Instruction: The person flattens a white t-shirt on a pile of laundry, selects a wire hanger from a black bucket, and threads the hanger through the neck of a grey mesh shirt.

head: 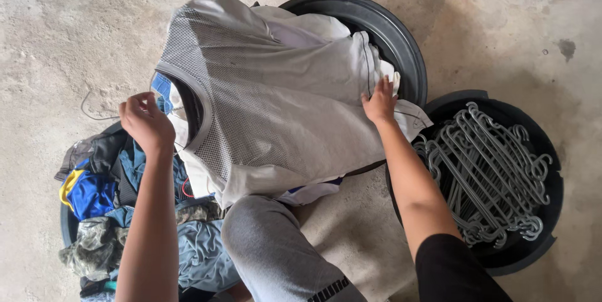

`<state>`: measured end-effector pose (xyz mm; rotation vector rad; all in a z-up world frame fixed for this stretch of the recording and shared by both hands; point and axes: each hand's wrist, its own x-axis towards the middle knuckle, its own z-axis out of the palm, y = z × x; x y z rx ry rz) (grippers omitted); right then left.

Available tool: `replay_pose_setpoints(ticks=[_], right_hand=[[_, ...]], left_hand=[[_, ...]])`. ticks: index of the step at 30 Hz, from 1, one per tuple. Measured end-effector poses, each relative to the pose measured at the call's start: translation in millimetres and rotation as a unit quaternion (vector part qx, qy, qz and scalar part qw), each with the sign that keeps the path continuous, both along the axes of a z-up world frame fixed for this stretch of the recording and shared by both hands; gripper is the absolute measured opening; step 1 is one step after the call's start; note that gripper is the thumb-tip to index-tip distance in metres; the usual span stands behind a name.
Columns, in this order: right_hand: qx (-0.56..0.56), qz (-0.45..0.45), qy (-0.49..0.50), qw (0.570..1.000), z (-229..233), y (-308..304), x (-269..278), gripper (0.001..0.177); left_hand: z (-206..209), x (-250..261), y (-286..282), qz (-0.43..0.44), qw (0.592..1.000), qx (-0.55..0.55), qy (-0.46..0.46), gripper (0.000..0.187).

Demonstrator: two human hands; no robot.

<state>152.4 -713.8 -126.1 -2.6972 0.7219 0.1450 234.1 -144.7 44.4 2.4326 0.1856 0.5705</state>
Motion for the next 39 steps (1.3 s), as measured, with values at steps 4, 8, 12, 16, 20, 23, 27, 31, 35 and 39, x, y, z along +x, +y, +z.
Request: replay_pose_setpoints(ticks=[4,8,12,16,20,23,27,31,35,39], right_hand=[[0.027,0.096,-0.179,0.979,24.5,48.4,-4.8,0.075],[0.140,0.203,-0.241,0.939,68.3,144.0,-13.2,0.071],[0.219,0.271,-0.171,0.922,104.5,218.5,-20.5,0.074],[0.252,0.279,-0.139,0.916,110.0,242.0,-20.4,0.081],[0.267,0.271,-0.151,0.913,95.9,229.8,-15.5,0.082],[0.254,0.277,-0.131,0.917,79.0,213.9,-15.8,0.086],[0.215,0.245,-0.097,0.940,54.6,179.8,-13.6,0.079],[0.202,0.152,-0.004,0.967,32.5,149.7,-35.1,0.078],[0.138,0.091,0.121,0.979,15.8,105.3,-51.8,0.082],[0.006,0.005,0.218,0.976,21.5,58.0,-50.8,0.091]], left_hand=[[25.9,-6.6,-26.6,0.001,0.992,0.062,0.113,0.034],[77.1,-19.2,-77.4,0.082,0.943,0.086,0.312,0.085],[76.7,-38.7,-130.6,-0.022,0.951,0.266,0.156,0.092],[30.0,-36.7,-181.1,-0.280,0.902,0.314,0.097,0.085],[-8.3,-22.7,-183.0,-0.326,0.886,0.320,0.074,0.095],[-20.7,-29.5,-171.3,-0.323,0.911,0.242,0.082,0.097],[-13.7,-38.5,-165.8,-0.299,0.921,0.222,0.117,0.094],[-3.1,-50.0,-160.5,-0.282,0.921,0.229,0.141,0.095],[-2.1,-53.5,-158.8,-0.274,0.922,0.229,0.149,0.097],[7.7,-60.3,-155.0,-0.281,0.923,0.224,0.135,0.104]])
